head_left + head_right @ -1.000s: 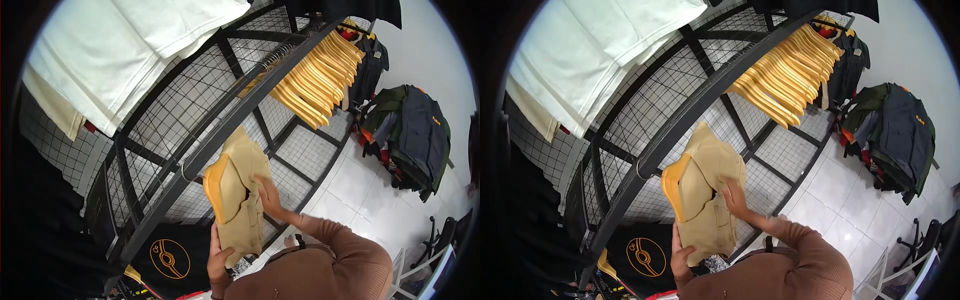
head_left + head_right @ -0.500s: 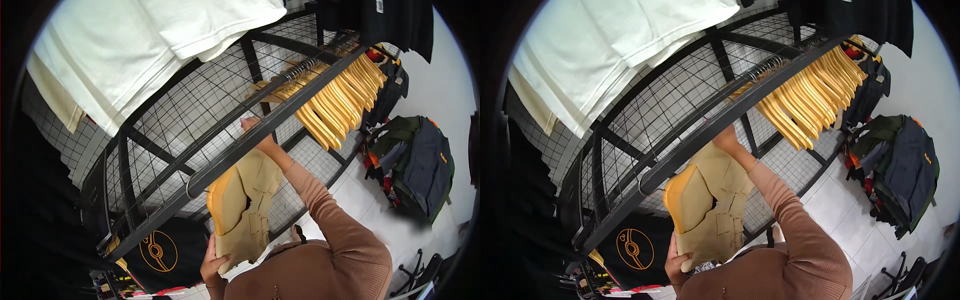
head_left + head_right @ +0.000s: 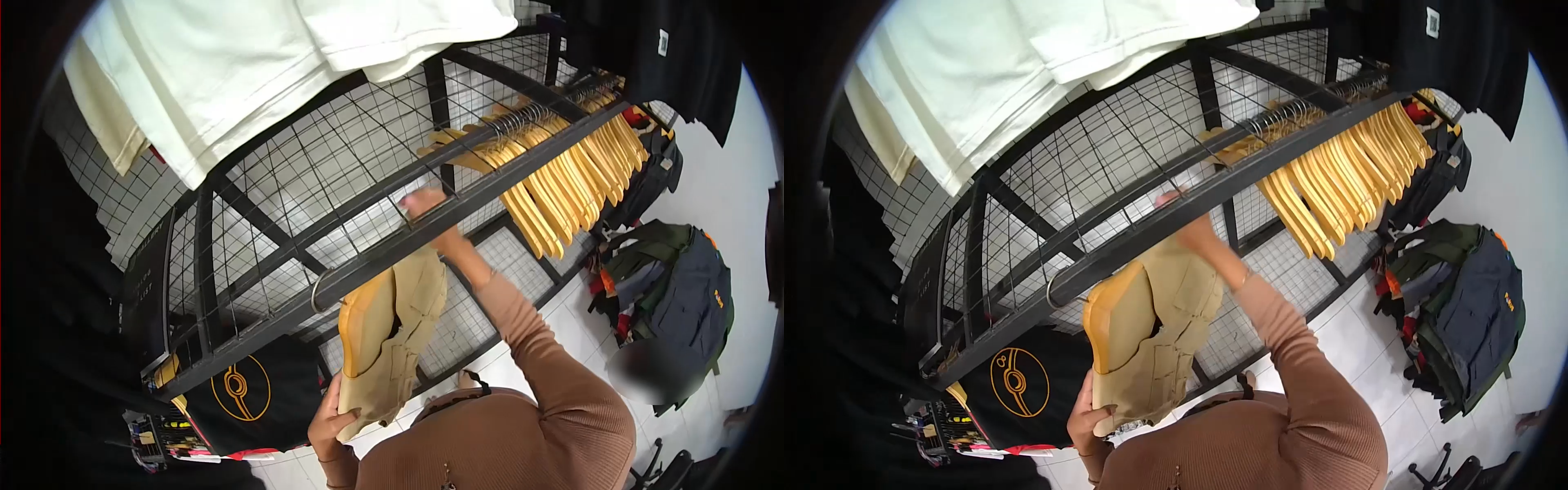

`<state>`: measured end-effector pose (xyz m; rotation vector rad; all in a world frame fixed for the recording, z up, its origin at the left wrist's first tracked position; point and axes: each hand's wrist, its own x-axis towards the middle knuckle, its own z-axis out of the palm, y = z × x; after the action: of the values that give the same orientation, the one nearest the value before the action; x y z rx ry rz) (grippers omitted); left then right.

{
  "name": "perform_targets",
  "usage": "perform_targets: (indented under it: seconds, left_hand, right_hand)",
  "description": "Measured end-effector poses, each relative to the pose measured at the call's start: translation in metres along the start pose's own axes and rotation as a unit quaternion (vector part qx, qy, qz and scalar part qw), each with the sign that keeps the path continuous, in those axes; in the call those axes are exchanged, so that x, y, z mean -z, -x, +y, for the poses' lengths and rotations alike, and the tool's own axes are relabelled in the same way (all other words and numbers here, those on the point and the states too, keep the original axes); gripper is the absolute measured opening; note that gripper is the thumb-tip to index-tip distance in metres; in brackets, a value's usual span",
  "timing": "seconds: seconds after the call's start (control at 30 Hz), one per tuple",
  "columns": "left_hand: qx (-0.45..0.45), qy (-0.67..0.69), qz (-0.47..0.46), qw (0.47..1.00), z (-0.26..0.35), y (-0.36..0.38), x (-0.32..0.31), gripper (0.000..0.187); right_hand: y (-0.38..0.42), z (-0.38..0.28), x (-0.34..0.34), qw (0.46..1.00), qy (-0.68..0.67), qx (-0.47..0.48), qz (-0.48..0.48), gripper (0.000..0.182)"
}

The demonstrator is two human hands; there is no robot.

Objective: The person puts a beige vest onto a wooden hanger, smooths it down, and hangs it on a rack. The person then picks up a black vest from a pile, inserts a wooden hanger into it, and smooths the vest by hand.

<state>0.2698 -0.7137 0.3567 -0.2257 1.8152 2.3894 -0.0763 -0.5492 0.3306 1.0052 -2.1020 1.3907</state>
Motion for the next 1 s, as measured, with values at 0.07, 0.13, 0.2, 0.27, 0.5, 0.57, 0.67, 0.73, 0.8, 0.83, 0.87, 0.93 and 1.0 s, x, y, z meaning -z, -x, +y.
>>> perform_targets:
  seconds: [0.07, 0.13, 0.2, 0.27, 0.5, 0.57, 0.67, 0.73, 0.8, 0.83, 0.87, 0.93, 1.0]
  left_hand:
    - [-0.007, 0.005, 0.011, 1.0, -0.001, -0.002, -0.003, 0.085]
    - [-0.009, 0.006, 0.031, 0.999, -0.001, -0.001, -0.005, 0.085]
    - [-0.008, 0.001, 0.017, 1.0, -0.004, 0.001, 0.003, 0.085]
    - [-0.015, -0.013, -0.023, 1.0, -0.009, 0.0, 0.01, 0.086]
    - [-0.034, 0.004, -0.006, 0.999, -0.016, -0.005, 0.009, 0.087]
    - [-0.032, -0.004, -0.007, 0.999, -0.016, -0.004, 0.007, 0.088]
    - [-0.056, -0.004, -0.002, 0.998, -0.014, -0.003, 0.002, 0.089]
    - [-0.055, -0.003, -0.013, 0.998, -0.02, -0.001, 0.003, 0.09]
    - [-0.058, -0.013, -0.048, 0.997, -0.023, -0.002, 0.007, 0.093]
    - [-0.055, -0.015, -0.05, 0.997, -0.019, -0.003, 0.006, 0.093]
    - [-0.065, 0.01, -0.045, 0.997, -0.015, -0.005, 0.0, 0.096]
    - [-0.08, 0.06, -0.041, 0.994, -0.008, -0.006, -0.013, 0.1]
    - [-0.053, 0.073, -0.037, 0.995, -0.005, -0.004, -0.019, 0.102]
  right_hand:
    - [0.005, -0.017, -0.004, 0.996, -0.059, 0.047, 0.038, 0.01]
    - [0.017, -0.005, -0.024, 0.99, -0.038, 0.13, 0.045, 0.01]
    - [0.027, 0.024, -0.038, 0.98, 0.072, 0.182, 0.041, 0.01]
    - [0.013, 0.066, -0.03, 0.985, 0.123, 0.118, -0.006, 0.013]
    - [0.013, -0.04, -0.006, 0.987, -0.087, 0.074, 0.111, 0.02]
    - [0.025, -0.06, -0.013, 0.979, -0.121, 0.156, 0.058, 0.025]
    - [0.029, -0.001, -0.035, 0.997, -0.045, 0.058, 0.027, 0.033]
    - [0.041, 0.008, -0.035, 1.0, -0.005, 0.008, 0.008, 0.037]
    - [0.055, -0.002, -0.028, 0.993, -0.058, -0.084, 0.058, 0.044]
    - [0.061, -0.012, -0.024, 0.984, -0.083, -0.131, 0.085, 0.049]
    - [0.071, -0.032, -0.02, 0.983, -0.081, -0.136, 0.09, 0.049]
    - [0.1, -0.079, -0.017, 0.98, -0.14, -0.066, 0.126, 0.057]
    - [0.125, -0.116, -0.021, 0.978, -0.152, -0.05, 0.134, 0.065]
